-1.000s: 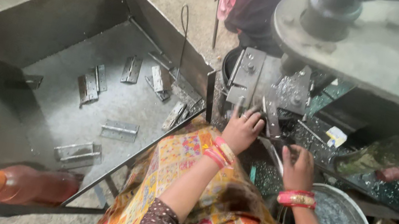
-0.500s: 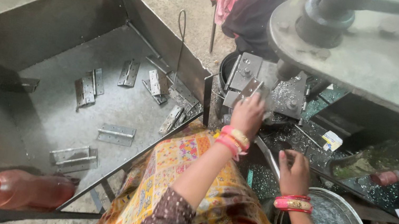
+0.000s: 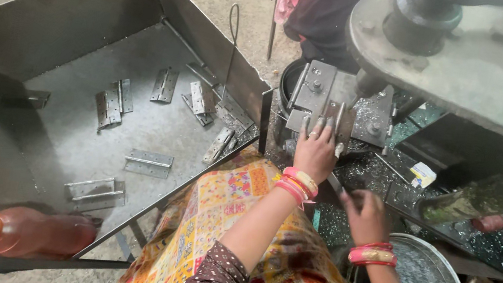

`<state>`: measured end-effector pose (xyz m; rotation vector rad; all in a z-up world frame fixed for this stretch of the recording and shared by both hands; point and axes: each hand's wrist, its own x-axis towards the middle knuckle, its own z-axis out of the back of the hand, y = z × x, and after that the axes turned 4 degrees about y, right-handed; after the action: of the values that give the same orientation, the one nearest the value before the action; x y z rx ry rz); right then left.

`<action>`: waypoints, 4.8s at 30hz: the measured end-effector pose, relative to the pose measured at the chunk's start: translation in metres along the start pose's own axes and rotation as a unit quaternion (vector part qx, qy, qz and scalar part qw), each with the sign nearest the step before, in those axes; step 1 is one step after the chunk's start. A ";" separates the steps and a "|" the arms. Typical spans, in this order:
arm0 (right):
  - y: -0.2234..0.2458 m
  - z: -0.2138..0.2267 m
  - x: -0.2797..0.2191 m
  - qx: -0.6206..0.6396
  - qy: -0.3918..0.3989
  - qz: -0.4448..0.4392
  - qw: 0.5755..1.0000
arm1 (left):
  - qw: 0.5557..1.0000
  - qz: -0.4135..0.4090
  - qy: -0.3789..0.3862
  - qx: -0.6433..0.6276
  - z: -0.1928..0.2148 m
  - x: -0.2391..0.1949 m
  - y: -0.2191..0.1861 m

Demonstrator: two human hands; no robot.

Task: The person picks up metal hinges one at a time from a bin and places them onto a punch press machine, pulling a lever to punch holes in each piece before dropping them into a different bin.

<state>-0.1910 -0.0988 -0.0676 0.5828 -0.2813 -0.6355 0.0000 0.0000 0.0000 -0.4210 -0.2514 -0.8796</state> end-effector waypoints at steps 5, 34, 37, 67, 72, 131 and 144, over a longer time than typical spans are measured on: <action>-0.047 -0.059 -0.033 -0.163 0.148 -0.050 0.974 | 0.999 0.006 0.034 0.016 0.006 0.002 0.005; -0.022 -0.014 0.027 -0.190 0.279 -0.102 0.936 | 0.997 0.019 0.067 0.026 -0.047 0.057 0.008; -0.040 -0.040 -0.026 -0.072 0.213 -0.130 0.966 | 0.998 0.019 0.064 0.010 -0.042 0.057 0.009; -0.003 0.028 0.010 -0.130 0.282 -0.142 0.940 | 0.987 0.149 -0.060 0.006 0.001 -0.105 0.238; 0.003 0.028 0.012 -0.140 0.282 -0.177 0.933 | 0.933 0.265 0.061 0.235 0.000 -0.211 0.399; -0.022 -0.002 0.003 -0.125 0.238 -0.141 0.953 | 0.953 0.269 0.136 0.022 0.131 -0.153 0.267; -0.026 -0.011 -0.002 -0.119 0.215 -0.103 0.964 | 0.993 0.110 0.049 0.016 0.074 -0.002 0.056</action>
<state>-0.2004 -0.1102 -0.0916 0.5056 0.2642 -0.7137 0.0397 0.0660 0.0510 -0.3680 -0.1258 -0.6764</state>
